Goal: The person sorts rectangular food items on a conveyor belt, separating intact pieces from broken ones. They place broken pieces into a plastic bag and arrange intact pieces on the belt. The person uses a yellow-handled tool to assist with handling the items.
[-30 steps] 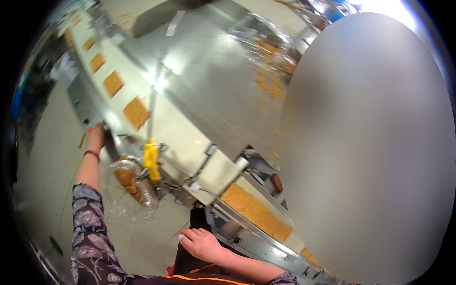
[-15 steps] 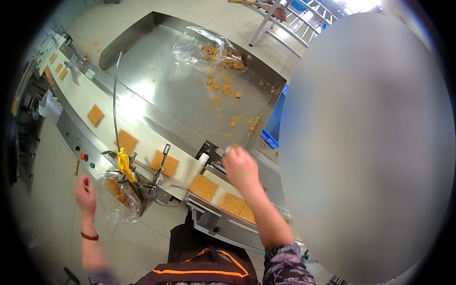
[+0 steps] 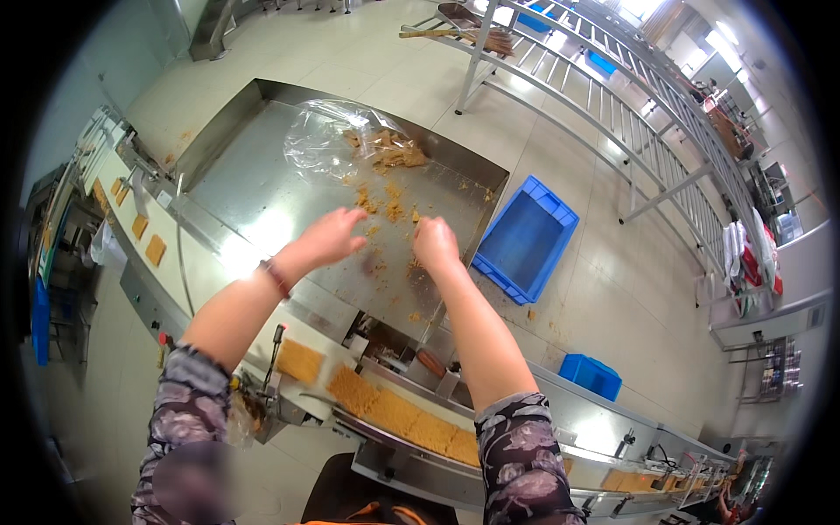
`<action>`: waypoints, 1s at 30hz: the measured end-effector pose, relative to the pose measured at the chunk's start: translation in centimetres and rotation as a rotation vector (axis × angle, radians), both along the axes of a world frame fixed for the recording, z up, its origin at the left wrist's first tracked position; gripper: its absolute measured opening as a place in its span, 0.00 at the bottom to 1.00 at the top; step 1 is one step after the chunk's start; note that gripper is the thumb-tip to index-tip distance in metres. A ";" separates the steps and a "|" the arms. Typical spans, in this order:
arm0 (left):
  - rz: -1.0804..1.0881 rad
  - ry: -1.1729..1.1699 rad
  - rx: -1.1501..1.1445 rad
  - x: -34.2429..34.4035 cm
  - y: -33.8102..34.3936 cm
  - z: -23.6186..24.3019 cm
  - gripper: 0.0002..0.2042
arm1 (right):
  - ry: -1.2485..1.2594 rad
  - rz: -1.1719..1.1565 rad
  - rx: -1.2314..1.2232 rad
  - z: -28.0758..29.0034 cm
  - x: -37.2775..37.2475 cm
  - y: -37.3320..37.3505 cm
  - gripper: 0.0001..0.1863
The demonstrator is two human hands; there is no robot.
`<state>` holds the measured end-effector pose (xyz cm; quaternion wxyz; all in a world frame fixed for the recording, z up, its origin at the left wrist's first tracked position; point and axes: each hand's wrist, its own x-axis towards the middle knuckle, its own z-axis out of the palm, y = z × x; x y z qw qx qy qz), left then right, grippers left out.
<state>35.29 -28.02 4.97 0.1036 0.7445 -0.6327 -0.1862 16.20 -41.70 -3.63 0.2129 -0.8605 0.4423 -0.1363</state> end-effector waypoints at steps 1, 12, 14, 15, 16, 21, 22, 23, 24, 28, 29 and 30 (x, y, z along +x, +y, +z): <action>0.061 -0.076 0.093 0.7 -2.2 -1.4 0.27 | 0.050 -0.022 0.024 1.4 1.0 -1.0 0.09; -0.151 -0.006 -0.032 0.1 -11.2 -7.3 0.30 | 0.036 0.099 0.162 -0.8 2.4 -5.2 0.14; -0.146 0.041 -0.045 -0.3 -11.4 -7.8 0.23 | 0.019 0.071 0.108 -1.0 2.5 -4.6 0.13; -0.126 0.078 -0.049 -0.5 -11.5 -8.3 0.20 | 0.011 0.061 0.077 -1.1 2.6 -4.3 0.13; -0.107 0.114 -0.054 -0.6 -11.5 -8.7 0.16 | 0.028 0.055 0.071 -1.1 2.8 -4.1 0.13; 0.068 0.400 -0.076 -2.6 -11.6 -9.6 0.08 | -0.022 0.024 0.147 -0.9 1.8 -3.6 0.09; 0.156 0.521 -0.071 -2.4 -11.3 -10.3 0.07 | -0.038 0.008 0.152 -0.2 1.8 -3.0 0.09; 0.363 0.837 -0.050 -3.2 -11.0 -10.2 0.06 | -0.117 -0.059 0.251 0.5 1.4 -2.6 0.10; 0.567 1.155 -0.018 -4.7 -10.6 -9.9 0.05 | -0.192 -0.132 0.352 1.2 0.6 -2.2 0.10; 0.603 2.330 0.003 -7.0 -5.1 -12.5 0.06 | -0.396 -0.130 0.535 7.0 -1.6 3.6 0.15; 0.371 2.557 0.031 -8.5 -3.2 -12.8 0.08 | -0.421 -0.049 0.434 7.8 -2.7 5.8 0.13; 0.462 2.541 0.033 -11.7 -1.3 -9.9 0.09 | -0.443 -0.002 0.332 8.0 -4.9 7.9 0.12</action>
